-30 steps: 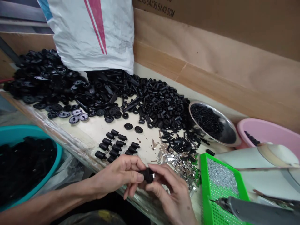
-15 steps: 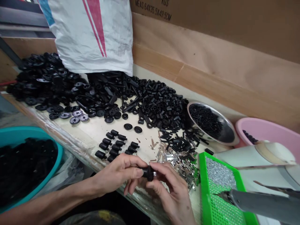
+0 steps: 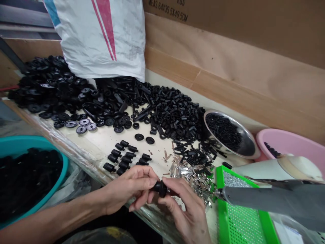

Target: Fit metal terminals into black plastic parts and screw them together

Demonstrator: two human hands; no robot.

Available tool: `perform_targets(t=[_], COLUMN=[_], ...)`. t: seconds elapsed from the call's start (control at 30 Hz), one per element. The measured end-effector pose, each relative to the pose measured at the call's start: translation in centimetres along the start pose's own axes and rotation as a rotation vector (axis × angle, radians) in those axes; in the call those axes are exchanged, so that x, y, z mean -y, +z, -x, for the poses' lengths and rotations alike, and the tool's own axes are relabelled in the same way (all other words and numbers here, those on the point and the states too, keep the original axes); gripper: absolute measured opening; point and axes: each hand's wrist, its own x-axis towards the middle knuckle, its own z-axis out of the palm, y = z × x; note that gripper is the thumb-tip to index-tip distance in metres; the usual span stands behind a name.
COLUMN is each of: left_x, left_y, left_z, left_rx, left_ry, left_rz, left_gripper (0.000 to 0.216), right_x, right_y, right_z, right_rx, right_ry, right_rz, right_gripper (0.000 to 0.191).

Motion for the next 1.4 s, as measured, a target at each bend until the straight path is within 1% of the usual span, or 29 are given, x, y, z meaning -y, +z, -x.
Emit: perform_targets(t=[0.07, 0.1, 0.23, 0.27, 0.4, 0.53, 0.6, 0.7, 0.73, 0.8, 0.87, 0.93, 1.0, 1.07, 1.13, 1.2, 1.33, 1.4], left_x=[-0.2, -0.2, -0.1, 0.0, 0.1, -0.2, -0.3, -0.2, -0.1, 0.1, 0.3, 0.5, 0.8, 1.1, 1.4, 1.7, 2.2, 2.7], left_y=[-0.2, -0.2, 0.3, 0.4, 0.9, 1.2, 1.0, 0.5, 0.3, 0.4, 0.8, 1.4, 2.1, 2.6, 3.0, 3.1, 3.2, 3.4], left_z=[-0.1, -0.1, -0.2, -0.1, 0.1, 0.2, 0.3, 0.3, 0.4, 0.7, 1.0, 1.5, 2.0, 2.6, 3.2, 3.6, 4.2, 4.5], left_rx=[0.047, 0.048, -0.063, -0.072, -0.058, -0.109, -0.084, 0.042, 0.068, 0.075, 0.054, 0.019, -0.042, -0.101, -0.121, -0.079, 0.136, 0.162], left_ry=[-0.042, -0.039, 0.063, 0.084, 0.117, 0.186, 0.159, 0.027, 0.003, 0.013, 0.048, 0.091, 0.174, 0.267, 0.311, 0.273, 0.049, -0.002], left_rz=[-0.009, -0.033, -0.181, -0.195, -0.125, -0.113, -0.084, 0.050, 0.082, 0.091, 0.049, -0.048, -0.205, -0.361, -0.428, -0.349, 0.021, 0.089], left_gripper=[0.019, 0.018, 0.014, 0.014, 0.017, 0.019, 0.021, 0.026, 0.027, 0.027, 0.027, 0.027, 0.023, 0.019, 0.017, 0.018, 0.024, 0.025], right_x=[-0.1, -0.2, -0.2, -0.2, 0.2, 0.5, 0.6, 0.6, 0.7, 0.9, 1.2, 1.5, 2.0, 2.4, 2.8, 3.2, 4.1, 4.4], right_y=[0.0, 0.0, 0.4, 0.5, 0.8, 0.6, 0.6, 0.7, 0.6, 0.6, 0.4, 0.4, 0.4, 0.5, 0.7, 0.7, 0.2, 0.0], right_z=[0.0, 0.0, 0.3, 0.3, 0.3, 0.1, 0.0, 0.1, 0.1, 0.3, 0.6, 1.0, 1.5, 2.0, 2.6, 3.1, 4.3, 5.0], right_rx=[0.032, 0.032, -0.067, -0.088, -0.100, -0.103, -0.103, -0.102, -0.093, -0.075, -0.084, -0.111, -0.133, -0.129, -0.108, -0.104, -0.117, -0.088], right_ry=[-0.028, -0.012, 0.136, 0.163, 0.224, 0.257, 0.243, 0.152, 0.124, 0.105, 0.120, 0.158, 0.235, 0.323, 0.367, 0.319, 0.041, -0.035], right_rz=[-0.015, -0.021, -0.048, -0.056, -0.110, -0.171, -0.174, -0.132, -0.127, -0.142, -0.177, -0.213, -0.260, -0.324, -0.374, -0.363, -0.203, -0.146], right_gripper=[0.035, 0.035, 0.033, 0.032, 0.031, 0.029, 0.029, 0.031, 0.031, 0.032, 0.032, 0.030, 0.027, 0.025, 0.023, 0.022, 0.026, 0.028])
